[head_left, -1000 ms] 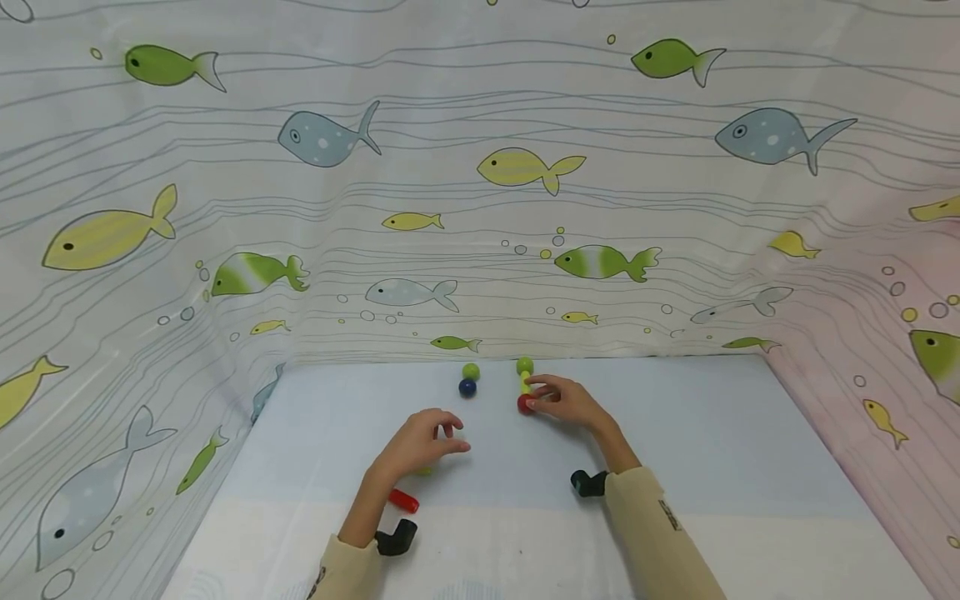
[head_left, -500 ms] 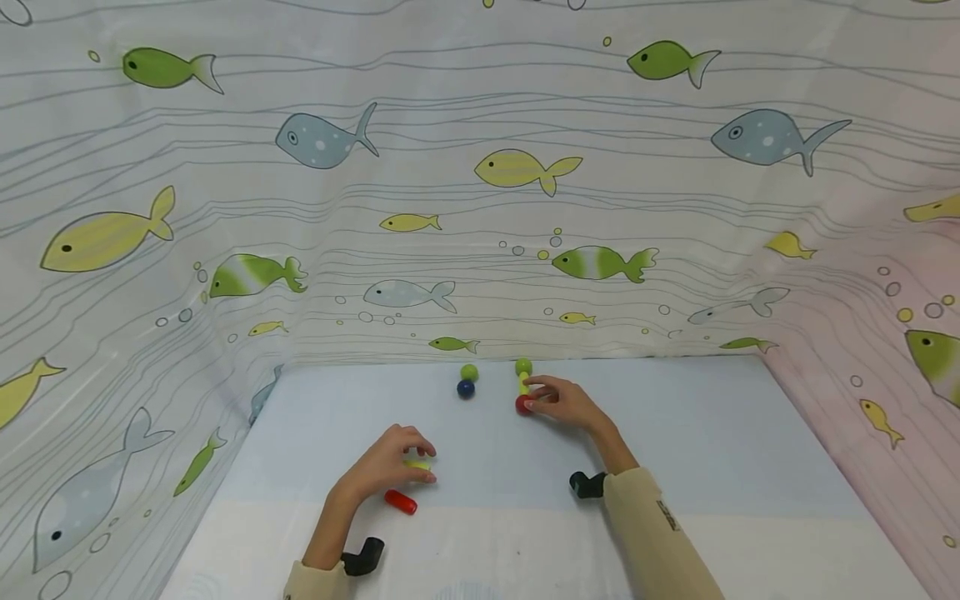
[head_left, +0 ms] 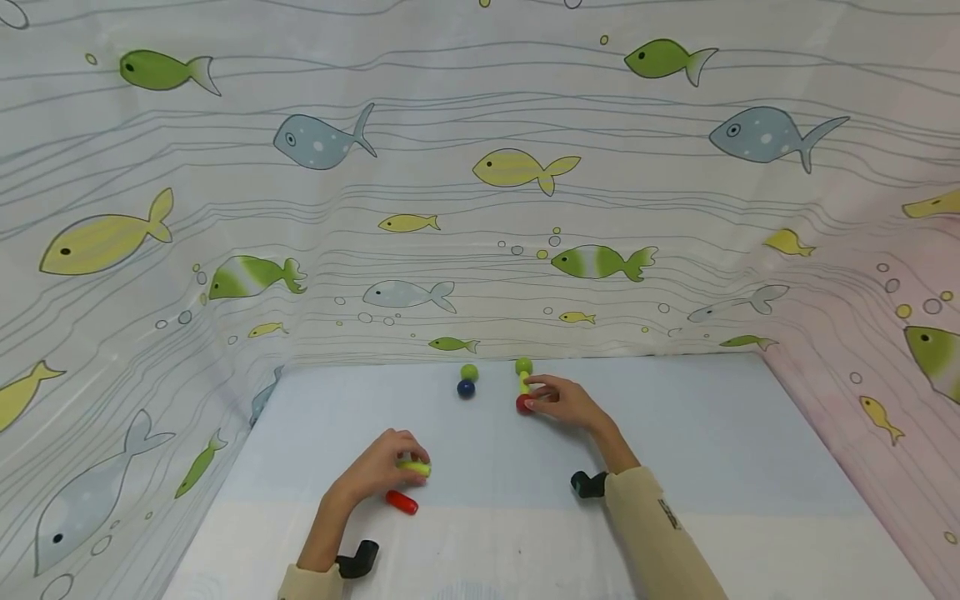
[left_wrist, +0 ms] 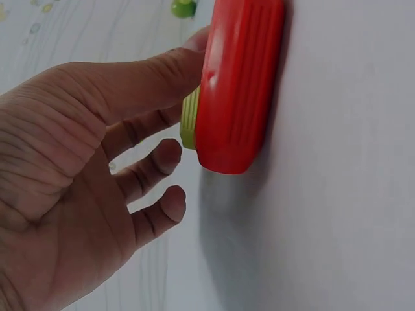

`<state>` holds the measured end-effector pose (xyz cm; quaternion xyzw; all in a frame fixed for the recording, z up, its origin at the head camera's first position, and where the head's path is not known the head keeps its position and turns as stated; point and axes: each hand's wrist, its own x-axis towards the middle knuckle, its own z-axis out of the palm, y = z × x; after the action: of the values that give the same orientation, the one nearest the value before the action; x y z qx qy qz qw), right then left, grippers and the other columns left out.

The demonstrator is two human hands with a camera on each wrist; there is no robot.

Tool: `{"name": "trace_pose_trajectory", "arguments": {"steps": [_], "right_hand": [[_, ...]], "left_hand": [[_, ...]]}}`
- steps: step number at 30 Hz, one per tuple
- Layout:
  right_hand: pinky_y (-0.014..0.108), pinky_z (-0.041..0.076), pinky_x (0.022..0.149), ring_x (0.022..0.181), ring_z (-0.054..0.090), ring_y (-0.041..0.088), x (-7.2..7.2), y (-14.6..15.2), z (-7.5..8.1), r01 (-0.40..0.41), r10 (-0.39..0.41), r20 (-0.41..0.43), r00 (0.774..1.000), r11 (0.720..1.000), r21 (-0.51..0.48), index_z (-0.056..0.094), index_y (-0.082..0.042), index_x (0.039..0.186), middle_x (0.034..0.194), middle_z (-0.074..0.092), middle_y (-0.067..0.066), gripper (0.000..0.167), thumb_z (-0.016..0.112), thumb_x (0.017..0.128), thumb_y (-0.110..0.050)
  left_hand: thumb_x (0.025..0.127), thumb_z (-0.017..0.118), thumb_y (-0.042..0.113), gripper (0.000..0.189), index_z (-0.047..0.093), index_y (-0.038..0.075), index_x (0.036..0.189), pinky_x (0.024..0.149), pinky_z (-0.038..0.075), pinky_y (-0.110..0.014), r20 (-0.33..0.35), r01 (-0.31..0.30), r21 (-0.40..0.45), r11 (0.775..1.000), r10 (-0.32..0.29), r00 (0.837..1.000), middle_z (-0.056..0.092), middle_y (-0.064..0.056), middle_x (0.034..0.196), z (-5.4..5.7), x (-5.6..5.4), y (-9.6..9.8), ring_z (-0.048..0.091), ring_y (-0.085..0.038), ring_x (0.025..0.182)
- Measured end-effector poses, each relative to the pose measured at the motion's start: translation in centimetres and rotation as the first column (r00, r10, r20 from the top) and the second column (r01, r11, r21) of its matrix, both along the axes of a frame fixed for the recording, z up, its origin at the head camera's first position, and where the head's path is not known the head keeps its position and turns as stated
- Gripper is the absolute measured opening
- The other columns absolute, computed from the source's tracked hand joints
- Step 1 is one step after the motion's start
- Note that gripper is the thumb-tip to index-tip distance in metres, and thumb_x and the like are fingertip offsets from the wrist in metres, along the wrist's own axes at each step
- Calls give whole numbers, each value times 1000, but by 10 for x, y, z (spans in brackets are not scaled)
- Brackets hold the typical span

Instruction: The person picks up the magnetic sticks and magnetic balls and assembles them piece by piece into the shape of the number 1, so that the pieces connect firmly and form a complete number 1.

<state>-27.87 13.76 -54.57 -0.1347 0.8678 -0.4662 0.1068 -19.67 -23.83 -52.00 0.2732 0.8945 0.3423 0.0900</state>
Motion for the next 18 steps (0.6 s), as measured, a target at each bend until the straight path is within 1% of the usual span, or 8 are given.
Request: {"name": "trace_pose_trajectory", "arguments": {"steps": [5, 10, 15, 18], "right_hand": [[44, 49, 93, 106, 64, 23, 1, 0, 0, -8, 8, -8, 1000, 1000, -1, 62, -19, 133, 116, 69, 3, 46, 73, 91, -31], [44, 48, 93, 105, 64, 23, 0, 2, 0, -3, 3, -15, 1000, 1000, 4, 62, -19, 133, 115, 69, 4, 45, 73, 91, -30], [45, 48, 93, 106, 64, 26, 0, 2, 1, -33, 33, -27, 999, 999, -14, 60, -14, 134, 117, 68, 8, 46, 72, 92, -29], [44, 48, 94, 107, 64, 25, 0, 1, 2, -35, 35, -18, 999, 999, -20, 60, -16, 135, 117, 68, 7, 46, 72, 92, -28]], "left_hand": [[79, 83, 11, 18, 75, 13, 94, 74, 45, -34, -5, -10, 11, 1000, 10, 1000, 63, 8, 87, -2, 1, -1, 53, -20, 85], [80, 83, 13, 18, 74, 14, 95, 71, 44, -30, -14, -15, 14, 1000, 15, 1000, 61, 8, 84, -5, 0, 3, 53, -15, 80], [79, 84, 16, 18, 73, 16, 94, 67, 44, -27, 0, -49, -6, 999, 49, 999, 59, 10, 80, -6, 0, 8, 52, -12, 75], [79, 84, 17, 19, 73, 16, 94, 65, 44, -27, 14, -74, -16, 997, 74, 997, 57, 9, 79, -4, -1, 13, 51, -11, 72]]}}
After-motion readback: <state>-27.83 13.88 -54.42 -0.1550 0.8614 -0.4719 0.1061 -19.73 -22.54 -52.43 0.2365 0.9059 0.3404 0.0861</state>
